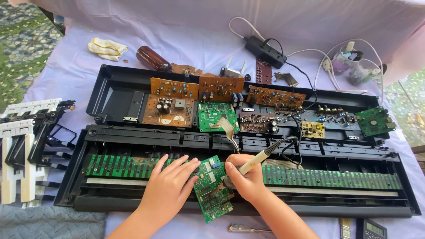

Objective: The person uses a soldering iron to work on a green circuit board held in their left hand. The board is positioned over a disassembled electronic device, likely a keyboard, with various other circuit boards and components visible on the table.

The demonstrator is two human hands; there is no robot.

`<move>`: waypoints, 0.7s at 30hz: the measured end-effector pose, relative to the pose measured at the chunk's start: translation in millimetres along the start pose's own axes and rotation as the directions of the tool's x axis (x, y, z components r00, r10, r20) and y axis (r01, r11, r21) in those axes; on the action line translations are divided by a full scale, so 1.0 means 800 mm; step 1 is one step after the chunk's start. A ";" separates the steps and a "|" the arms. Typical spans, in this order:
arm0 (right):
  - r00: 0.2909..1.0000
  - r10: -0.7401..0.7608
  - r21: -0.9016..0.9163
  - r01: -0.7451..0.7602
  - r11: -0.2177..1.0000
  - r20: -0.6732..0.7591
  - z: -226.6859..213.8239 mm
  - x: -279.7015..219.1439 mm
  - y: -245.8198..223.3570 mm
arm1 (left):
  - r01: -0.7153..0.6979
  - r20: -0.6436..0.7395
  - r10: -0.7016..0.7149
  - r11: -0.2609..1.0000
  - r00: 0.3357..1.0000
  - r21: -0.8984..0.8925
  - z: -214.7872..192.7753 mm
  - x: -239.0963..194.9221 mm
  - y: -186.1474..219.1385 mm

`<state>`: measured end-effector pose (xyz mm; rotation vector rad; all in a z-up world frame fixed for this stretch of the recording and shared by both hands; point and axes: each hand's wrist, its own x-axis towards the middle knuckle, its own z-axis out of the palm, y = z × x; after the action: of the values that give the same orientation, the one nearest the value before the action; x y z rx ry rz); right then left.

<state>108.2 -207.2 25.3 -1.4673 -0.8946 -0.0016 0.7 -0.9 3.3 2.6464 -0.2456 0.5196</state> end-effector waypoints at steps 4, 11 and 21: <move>1.000 0.010 -0.035 -0.011 0.999 -0.023 -0.001 -0.002 0.002 | -0.007 -0.007 0.007 1.000 1.000 0.000 0.000 0.000 0.000; 0.998 0.026 -0.026 -0.027 0.999 -0.049 0.000 -0.004 0.003 | -0.002 0.004 0.002 1.000 1.000 -0.007 -0.002 0.001 0.001; 0.996 0.031 -0.041 -0.035 0.999 -0.081 -0.001 -0.003 0.006 | 0.050 -0.009 -0.050 0.998 0.999 0.029 0.005 -0.003 -0.001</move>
<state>109.3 -208.3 19.6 -1.5111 -0.8095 -0.0550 0.3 -1.6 -1.2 2.6711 -0.1701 0.5212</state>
